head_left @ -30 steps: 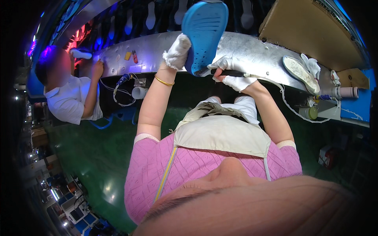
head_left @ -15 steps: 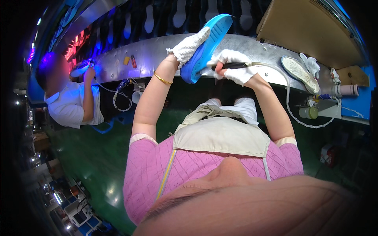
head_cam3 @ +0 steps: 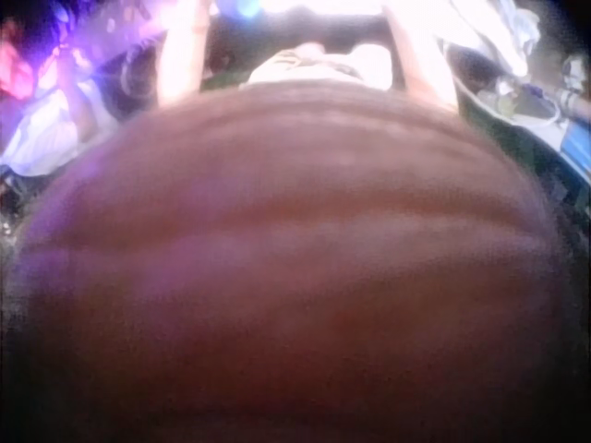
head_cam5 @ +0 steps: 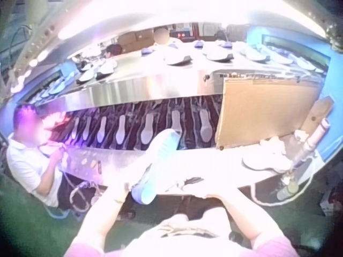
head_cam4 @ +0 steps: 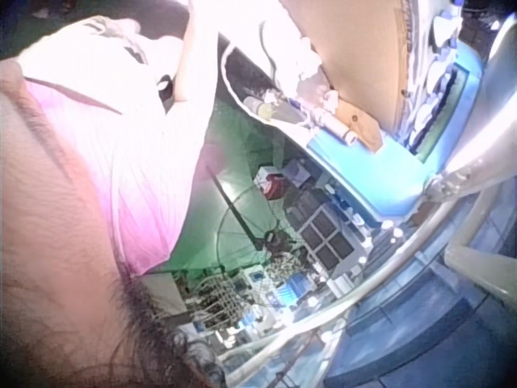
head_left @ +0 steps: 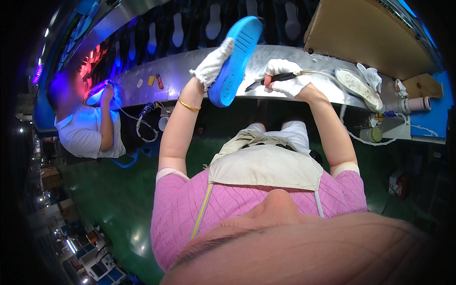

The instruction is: The person takes shoe soles from an overhead conveyor one by one and applies adhesive across each sole using a handheld brush applicator.

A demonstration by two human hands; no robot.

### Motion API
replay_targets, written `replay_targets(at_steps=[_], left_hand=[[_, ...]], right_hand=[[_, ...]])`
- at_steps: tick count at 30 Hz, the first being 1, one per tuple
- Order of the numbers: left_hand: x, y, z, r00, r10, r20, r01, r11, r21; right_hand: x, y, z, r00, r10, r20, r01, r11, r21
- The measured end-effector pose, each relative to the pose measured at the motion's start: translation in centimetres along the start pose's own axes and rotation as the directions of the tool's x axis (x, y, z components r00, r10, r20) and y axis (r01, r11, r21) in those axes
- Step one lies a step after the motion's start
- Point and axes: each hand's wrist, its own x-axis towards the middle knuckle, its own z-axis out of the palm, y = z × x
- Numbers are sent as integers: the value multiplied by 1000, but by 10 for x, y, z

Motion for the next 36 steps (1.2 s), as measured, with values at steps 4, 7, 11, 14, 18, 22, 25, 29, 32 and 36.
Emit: replay_targets(at_steps=[4, 7, 11, 14, 18, 22, 25, 29, 32, 36], left_hand=[[-21, 12, -3, 910, 400, 112, -314, 839, -443], [-18, -1, -33, 898, 429, 96, -238, 659, -713], [-9, -62, -21, 952, 77, 298, 189, 615, -765], [-20, -88, 6, 944, 174, 279, 132, 578, -805], [-38, -90, 48, 953, 227, 202, 36, 577, -816], [-36, -99, 60, 955, 238, 180, 21, 548, -836], [-41, -94, 57, 968, 204, 146, 15, 535, -845], [-35, -95, 46, 965, 237, 115, -9, 465, -885], [-25, -88, 48, 979, 200, 31, -95, 589, -803], [-27, -80, 40, 977, 210, -32, -155, 598, -786]], right_hand=[[-11, -7, -3, 981, 39, -190, 25, 946, 322], [-17, -16, 4, 952, 156, -262, -26, 897, 441], [-28, 0, 19, 909, 168, -382, 71, 839, 539], [-29, 15, 33, 884, 176, -432, 102, 831, 547], [-21, 17, 33, 816, 18, -577, 246, 893, 376], [-16, 11, 45, 789, -179, -588, 235, 972, 20], [-30, -13, 63, 903, -153, -401, 251, 946, 205], [-30, -15, 60, 895, -19, -446, 214, 894, 393], [-31, -6, 68, 897, -175, -405, 221, 973, 70], [-38, -12, 74, 950, -81, -303, 136, 976, 167]])
